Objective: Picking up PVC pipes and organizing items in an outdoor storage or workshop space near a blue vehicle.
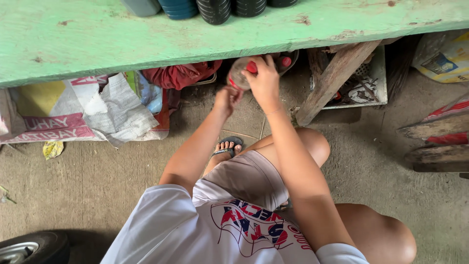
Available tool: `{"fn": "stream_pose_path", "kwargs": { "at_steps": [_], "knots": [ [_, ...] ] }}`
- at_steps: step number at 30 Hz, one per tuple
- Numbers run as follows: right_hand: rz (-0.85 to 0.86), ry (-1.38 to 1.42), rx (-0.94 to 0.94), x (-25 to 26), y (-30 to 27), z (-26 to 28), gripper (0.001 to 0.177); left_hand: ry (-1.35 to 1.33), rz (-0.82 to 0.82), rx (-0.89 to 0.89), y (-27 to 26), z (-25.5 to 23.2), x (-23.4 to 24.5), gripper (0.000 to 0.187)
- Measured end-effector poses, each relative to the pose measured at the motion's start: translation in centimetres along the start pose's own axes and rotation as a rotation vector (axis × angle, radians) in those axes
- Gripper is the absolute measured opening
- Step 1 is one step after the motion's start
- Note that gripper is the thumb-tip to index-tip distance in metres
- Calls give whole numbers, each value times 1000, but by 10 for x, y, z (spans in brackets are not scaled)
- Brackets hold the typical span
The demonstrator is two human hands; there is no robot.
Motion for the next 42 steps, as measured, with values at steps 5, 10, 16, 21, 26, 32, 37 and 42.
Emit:
{"fn": "stream_pose_path", "kwargs": {
  "at_steps": [5,10,16,21,26,32,37,42],
  "knots": [
    [-15,77,63,-65,6,-23,29,-264,63,-293,46,-46,27,55],
    [127,127,-146,-94,1,-55,34,-206,39,-493,102,-32,39,94],
    [523,216,-212,-110,-36,-103,43,-82,-31,-101,47,-28,-12,110],
    [223,143,-428,-73,-21,-77,45,-379,243,13,148,32,35,66],
    [356,57,-378,-95,-48,-114,38,-398,34,78,131,9,12,52],
    [471,28,-410,-93,-56,-112,38,-312,157,-119,134,-17,1,64],
    [487,45,-416,-95,-56,-115,39,-216,128,-218,163,-39,-9,65],
    [500,-3,-418,-86,-46,-106,39,-356,100,-117,204,-47,-1,48]
  ]
}}
Point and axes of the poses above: each hand's wrist, its own y-axis towards the middle knuckle, its own x-axis out of the back of the hand, z = x × y, the point moved 4 cm from there along y, towards the middle knuckle, and after that the axes turned 1 degree about -z, right-handed, at the moved point
